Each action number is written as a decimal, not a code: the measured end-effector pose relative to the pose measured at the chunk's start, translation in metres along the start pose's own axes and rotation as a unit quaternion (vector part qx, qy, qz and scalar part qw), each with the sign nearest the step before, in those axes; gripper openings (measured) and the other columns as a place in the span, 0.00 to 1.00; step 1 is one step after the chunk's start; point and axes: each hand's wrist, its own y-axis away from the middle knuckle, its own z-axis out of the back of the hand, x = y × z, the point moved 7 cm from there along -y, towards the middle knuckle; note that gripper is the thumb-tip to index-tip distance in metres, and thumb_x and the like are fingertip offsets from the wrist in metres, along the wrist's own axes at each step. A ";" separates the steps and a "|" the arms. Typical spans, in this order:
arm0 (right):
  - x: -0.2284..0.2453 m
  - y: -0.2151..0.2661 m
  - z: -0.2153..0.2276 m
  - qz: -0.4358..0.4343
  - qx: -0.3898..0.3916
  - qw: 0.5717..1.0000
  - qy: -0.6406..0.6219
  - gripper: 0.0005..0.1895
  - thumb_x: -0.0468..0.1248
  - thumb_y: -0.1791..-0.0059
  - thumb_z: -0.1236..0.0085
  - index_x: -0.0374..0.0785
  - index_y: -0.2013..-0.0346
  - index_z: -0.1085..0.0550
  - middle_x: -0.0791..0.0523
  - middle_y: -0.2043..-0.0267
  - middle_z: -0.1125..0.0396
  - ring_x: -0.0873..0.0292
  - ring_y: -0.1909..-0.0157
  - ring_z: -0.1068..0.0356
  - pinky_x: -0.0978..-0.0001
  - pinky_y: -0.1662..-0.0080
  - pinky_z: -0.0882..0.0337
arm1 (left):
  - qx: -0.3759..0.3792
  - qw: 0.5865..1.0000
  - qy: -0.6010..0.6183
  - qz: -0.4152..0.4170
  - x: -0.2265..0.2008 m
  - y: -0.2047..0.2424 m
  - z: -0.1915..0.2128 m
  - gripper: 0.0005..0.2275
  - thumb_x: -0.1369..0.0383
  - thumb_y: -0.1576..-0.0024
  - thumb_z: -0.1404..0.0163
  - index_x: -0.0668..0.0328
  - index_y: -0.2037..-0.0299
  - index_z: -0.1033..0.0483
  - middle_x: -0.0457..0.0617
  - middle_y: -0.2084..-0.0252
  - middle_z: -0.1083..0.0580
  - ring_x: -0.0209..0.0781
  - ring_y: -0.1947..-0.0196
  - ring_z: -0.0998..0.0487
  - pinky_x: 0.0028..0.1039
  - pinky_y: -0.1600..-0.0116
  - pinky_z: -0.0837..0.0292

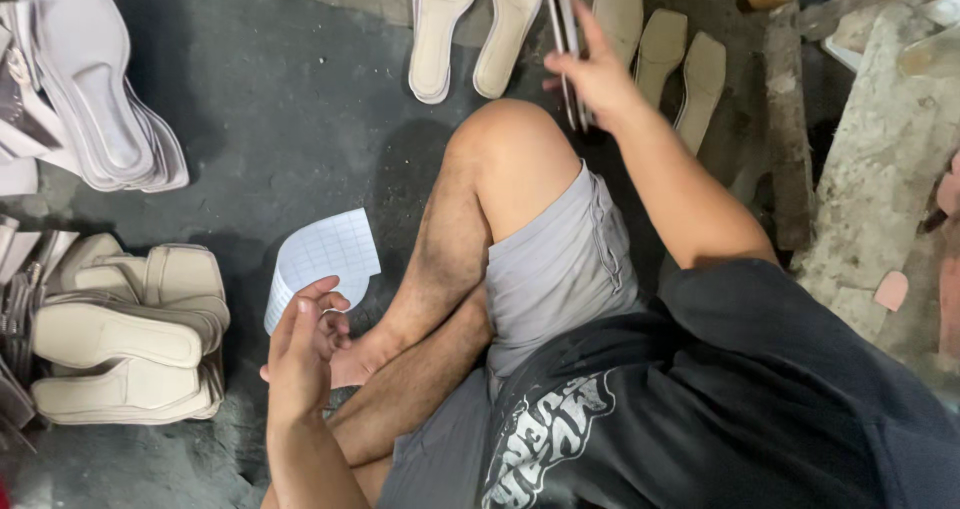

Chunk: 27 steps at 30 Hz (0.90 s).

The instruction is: The person sits on the floor and repeatedly picks up beige shoe insoles or soles from a pile, aligns them, and stacks them into a neat pile. The person also briefly handles a small piece of paper.

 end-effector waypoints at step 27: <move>-0.090 -0.076 -0.007 -0.140 -0.048 0.853 0.500 0.54 0.56 0.52 0.38 0.50 0.21 0.60 0.36 0.26 0.53 0.36 0.28 0.44 0.44 0.36 0.37 | -0.041 0.998 -0.052 0.012 -0.003 -0.006 -0.001 0.18 0.63 0.32 0.61 0.68 0.39 0.29 0.50 0.53 0.27 0.34 0.63 0.31 0.24 0.59 0.32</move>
